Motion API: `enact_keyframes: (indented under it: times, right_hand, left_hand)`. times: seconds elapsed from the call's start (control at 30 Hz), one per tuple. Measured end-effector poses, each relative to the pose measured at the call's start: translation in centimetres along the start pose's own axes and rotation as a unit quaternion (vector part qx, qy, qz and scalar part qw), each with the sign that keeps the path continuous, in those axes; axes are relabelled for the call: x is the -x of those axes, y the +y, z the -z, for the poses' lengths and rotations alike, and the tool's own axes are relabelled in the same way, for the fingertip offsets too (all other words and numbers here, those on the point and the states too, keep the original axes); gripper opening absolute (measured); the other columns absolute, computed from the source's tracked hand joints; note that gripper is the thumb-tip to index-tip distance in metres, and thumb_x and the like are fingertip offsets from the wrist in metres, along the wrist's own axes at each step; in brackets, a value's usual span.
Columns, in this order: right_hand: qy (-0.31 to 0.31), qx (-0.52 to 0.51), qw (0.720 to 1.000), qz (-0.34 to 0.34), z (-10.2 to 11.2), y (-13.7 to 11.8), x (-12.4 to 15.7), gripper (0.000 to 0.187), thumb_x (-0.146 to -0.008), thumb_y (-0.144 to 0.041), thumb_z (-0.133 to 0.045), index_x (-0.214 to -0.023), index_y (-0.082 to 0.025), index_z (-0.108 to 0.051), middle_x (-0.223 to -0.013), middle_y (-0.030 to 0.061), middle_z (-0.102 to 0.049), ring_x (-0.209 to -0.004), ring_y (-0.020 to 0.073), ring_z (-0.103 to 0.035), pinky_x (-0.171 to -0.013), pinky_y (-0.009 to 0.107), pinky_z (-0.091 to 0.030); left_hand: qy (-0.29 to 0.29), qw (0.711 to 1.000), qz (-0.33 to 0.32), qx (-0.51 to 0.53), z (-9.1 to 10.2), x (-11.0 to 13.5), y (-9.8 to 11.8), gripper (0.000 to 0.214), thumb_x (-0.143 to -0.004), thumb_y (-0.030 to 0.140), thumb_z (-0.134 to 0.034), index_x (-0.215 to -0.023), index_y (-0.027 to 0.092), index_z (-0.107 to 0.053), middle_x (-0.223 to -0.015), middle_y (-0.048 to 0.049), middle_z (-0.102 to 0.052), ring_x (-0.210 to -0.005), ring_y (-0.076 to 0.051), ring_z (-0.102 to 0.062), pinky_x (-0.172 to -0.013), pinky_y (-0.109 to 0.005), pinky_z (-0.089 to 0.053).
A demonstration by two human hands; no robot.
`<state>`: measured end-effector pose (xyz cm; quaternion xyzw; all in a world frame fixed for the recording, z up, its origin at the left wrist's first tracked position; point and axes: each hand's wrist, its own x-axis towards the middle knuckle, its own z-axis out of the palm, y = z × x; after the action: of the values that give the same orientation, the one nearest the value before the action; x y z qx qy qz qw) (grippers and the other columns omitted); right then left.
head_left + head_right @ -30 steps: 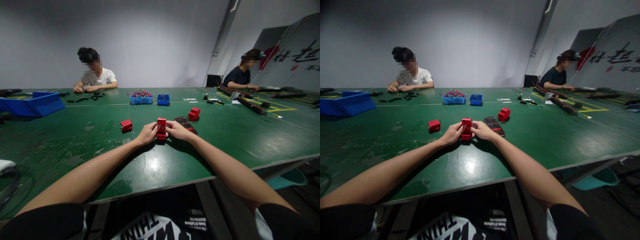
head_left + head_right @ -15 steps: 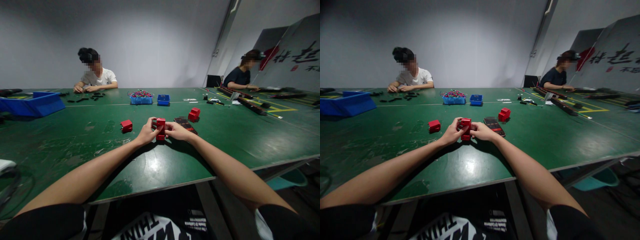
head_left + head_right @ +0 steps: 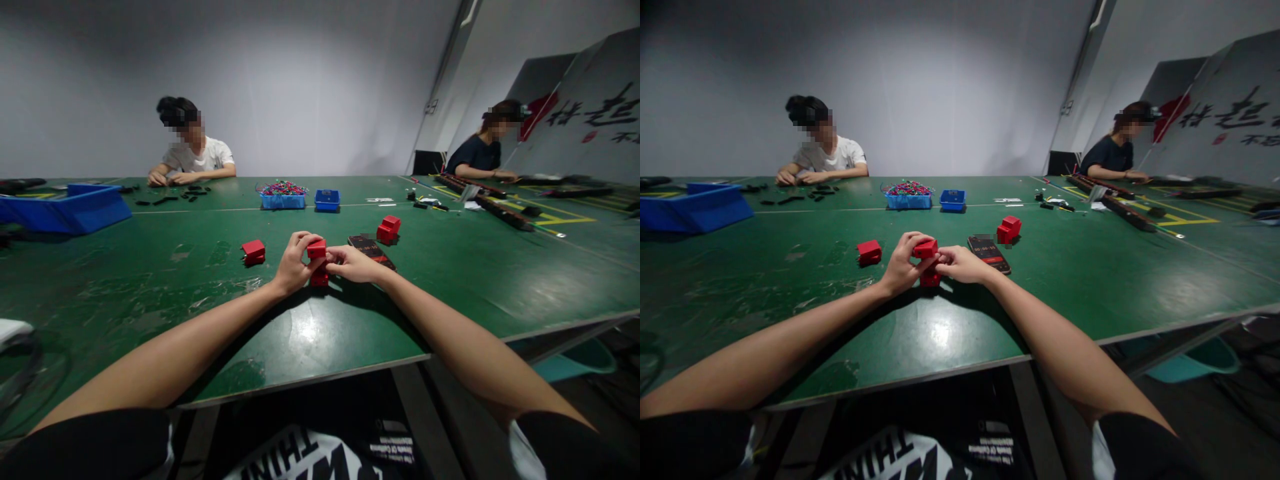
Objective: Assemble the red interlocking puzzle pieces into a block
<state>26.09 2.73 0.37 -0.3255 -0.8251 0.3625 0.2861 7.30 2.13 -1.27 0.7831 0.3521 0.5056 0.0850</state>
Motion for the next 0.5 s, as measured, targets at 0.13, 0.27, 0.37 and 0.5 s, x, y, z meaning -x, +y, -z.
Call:
enact_keyframes:
  times: [0.13, 0.27, 0.37, 0.5]
  right_hand:
    - [-0.004, -0.007, 1.000, 0.005, 0.0, -0.3, 0.2, 0.034, -0.084, -0.042, -0.062, -0.102, -0.014, -0.064, -0.086, 0.0025, -0.066, -0.077, 0.0146, -0.057, -0.073, 0.027, -0.045]
    - [-0.006, -0.035, 0.999, -0.014, -0.2, -0.1, 0.2, 0.049, -0.075, -0.046, -0.073, -0.111, -0.015, -0.059, -0.097, 0.0045, -0.067, -0.085, 0.0167, -0.060, -0.079, 0.030, -0.048]
    - [0.027, -0.014, 0.999, -0.029, -0.5, 0.3, 0.1, 0.050, -0.073, -0.048, -0.074, -0.108, -0.014, -0.059, -0.095, 0.0042, -0.066, -0.083, 0.0165, -0.060, -0.077, 0.031, -0.049]
    - [0.060, -0.045, 0.997, -0.023, -0.5, 0.2, 0.0, 0.054, -0.076, -0.041, -0.073, -0.118, -0.014, -0.052, -0.091, 0.0034, -0.065, -0.080, 0.0153, -0.059, -0.075, 0.030, -0.048]
  left_hand:
    - [0.056, 0.996, 0.054, -0.040, 0.1, -0.1, 0.1, 0.022, -0.082, 0.036, -0.066, -0.096, 0.020, -0.059, -0.098, -0.0052, -0.056, -0.094, -0.020, -0.057, -0.086, -0.032, -0.047]
    - [0.107, 0.987, 0.101, -0.071, 0.0, -0.2, -0.2, 0.023, -0.084, 0.040, -0.063, -0.090, 0.019, -0.055, -0.090, -0.0041, -0.055, -0.081, -0.018, -0.056, -0.077, -0.031, -0.046]
    - [0.102, 0.986, 0.113, -0.072, -0.1, -0.2, -0.6, 0.025, -0.084, 0.040, -0.062, -0.096, 0.019, -0.054, -0.092, -0.0047, -0.057, -0.081, -0.018, -0.056, -0.077, -0.031, -0.046]
    - [0.074, 0.986, 0.129, -0.072, -0.1, -0.4, -1.2, 0.029, -0.085, 0.041, -0.061, -0.103, 0.019, -0.055, -0.098, -0.0060, -0.060, -0.084, -0.019, -0.058, -0.081, -0.033, -0.047]
